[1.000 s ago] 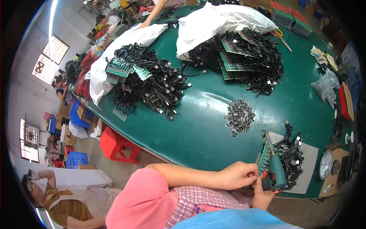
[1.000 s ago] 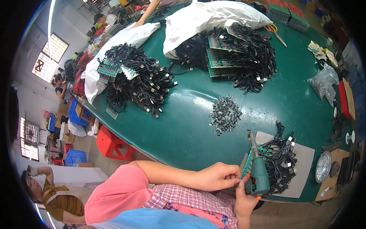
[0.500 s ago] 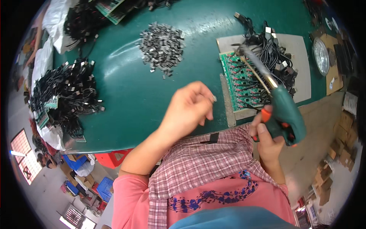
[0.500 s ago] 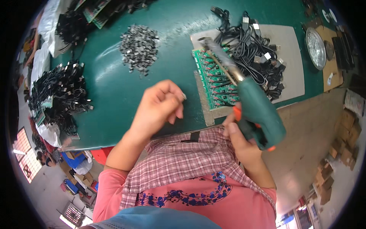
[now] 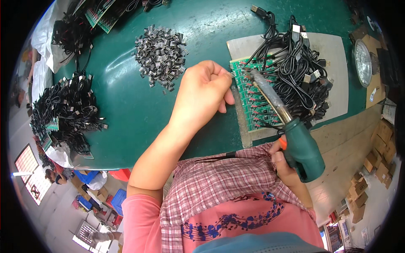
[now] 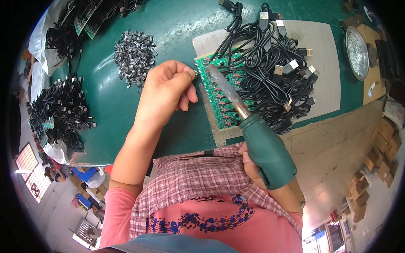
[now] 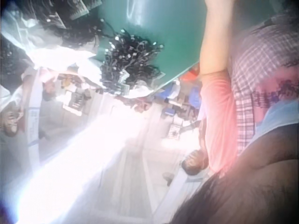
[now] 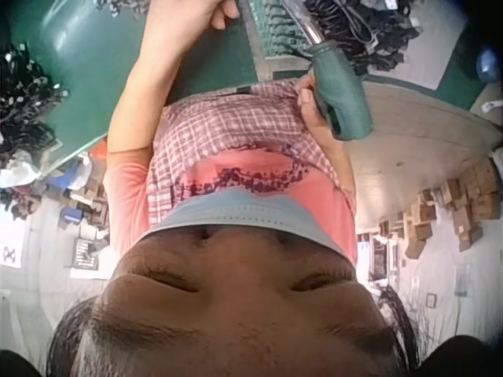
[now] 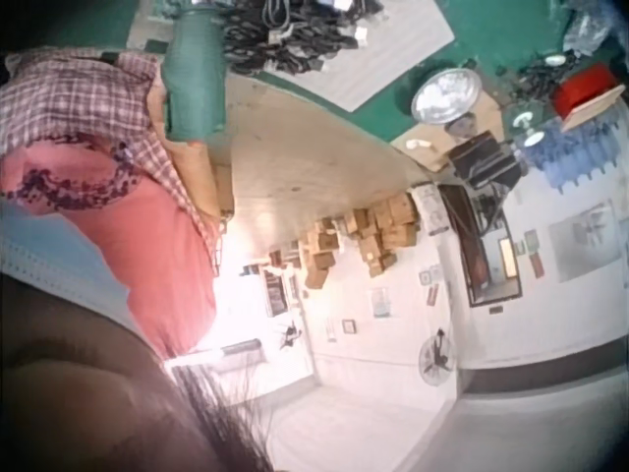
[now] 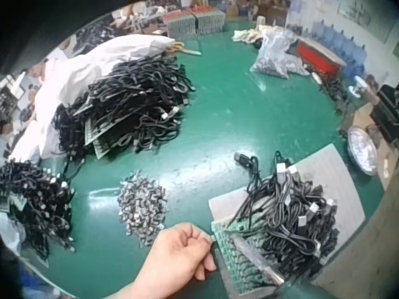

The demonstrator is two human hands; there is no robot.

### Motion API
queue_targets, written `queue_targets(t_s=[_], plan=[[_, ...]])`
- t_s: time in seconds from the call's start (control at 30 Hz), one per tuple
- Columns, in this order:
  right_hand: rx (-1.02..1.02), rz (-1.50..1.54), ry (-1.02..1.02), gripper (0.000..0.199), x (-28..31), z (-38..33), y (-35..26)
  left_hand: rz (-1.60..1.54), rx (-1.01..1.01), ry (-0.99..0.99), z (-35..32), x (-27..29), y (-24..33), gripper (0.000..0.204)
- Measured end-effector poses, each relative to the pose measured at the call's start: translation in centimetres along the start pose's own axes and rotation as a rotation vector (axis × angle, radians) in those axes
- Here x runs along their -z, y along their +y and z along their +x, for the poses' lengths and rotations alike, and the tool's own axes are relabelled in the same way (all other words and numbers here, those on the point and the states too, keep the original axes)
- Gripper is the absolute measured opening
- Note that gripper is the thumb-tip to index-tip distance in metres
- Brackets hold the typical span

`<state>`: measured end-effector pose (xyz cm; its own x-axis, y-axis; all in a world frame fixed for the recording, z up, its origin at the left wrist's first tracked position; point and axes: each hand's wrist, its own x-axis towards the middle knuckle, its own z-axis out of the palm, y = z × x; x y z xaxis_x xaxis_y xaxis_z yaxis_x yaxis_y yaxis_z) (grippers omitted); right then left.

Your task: The person picks up electronic components one at a time from a pile, places them onto a circuit board panel, and solders them using a soldering iron.

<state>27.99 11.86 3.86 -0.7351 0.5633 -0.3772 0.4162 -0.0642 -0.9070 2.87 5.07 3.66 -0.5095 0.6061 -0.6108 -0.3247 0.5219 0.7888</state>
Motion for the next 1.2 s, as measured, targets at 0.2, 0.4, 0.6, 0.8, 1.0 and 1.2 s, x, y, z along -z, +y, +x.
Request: queue_targets(t_s=[0.2,0.4,0.6,0.8,1.0,1.2], plan=[[0.135,-0.227,-0.180,0.020,0.9,1.1,-0.1,0.035,0.041,0.006,0.9,-0.6,0.1,0.015],[0.018,-0.179,-0.075,0.009,0.3,0.9,-1.6,0.027,0.048,0.005,0.6,-0.2,0.3,0.013],[-0.010,-0.279,-0.095,0.013,0.5,1.1,-1.5,0.045,0.036,-0.002,0.7,-0.2,0.2,0.016],[0.029,-0.479,-0.098,0.017,0.5,1.2,-1.0,0.059,0.041,0.002,0.8,-0.3,0.2,0.016],[0.110,-0.219,-0.051,0.020,0.4,1.1,-0.9,0.064,0.046,-0.002,0.8,-0.3,0.3,0.016],[0.068,-0.434,-0.101,0.021,0.5,0.9,-0.3,0.055,0.044,0.011,0.9,-0.3,0.4,0.014]])
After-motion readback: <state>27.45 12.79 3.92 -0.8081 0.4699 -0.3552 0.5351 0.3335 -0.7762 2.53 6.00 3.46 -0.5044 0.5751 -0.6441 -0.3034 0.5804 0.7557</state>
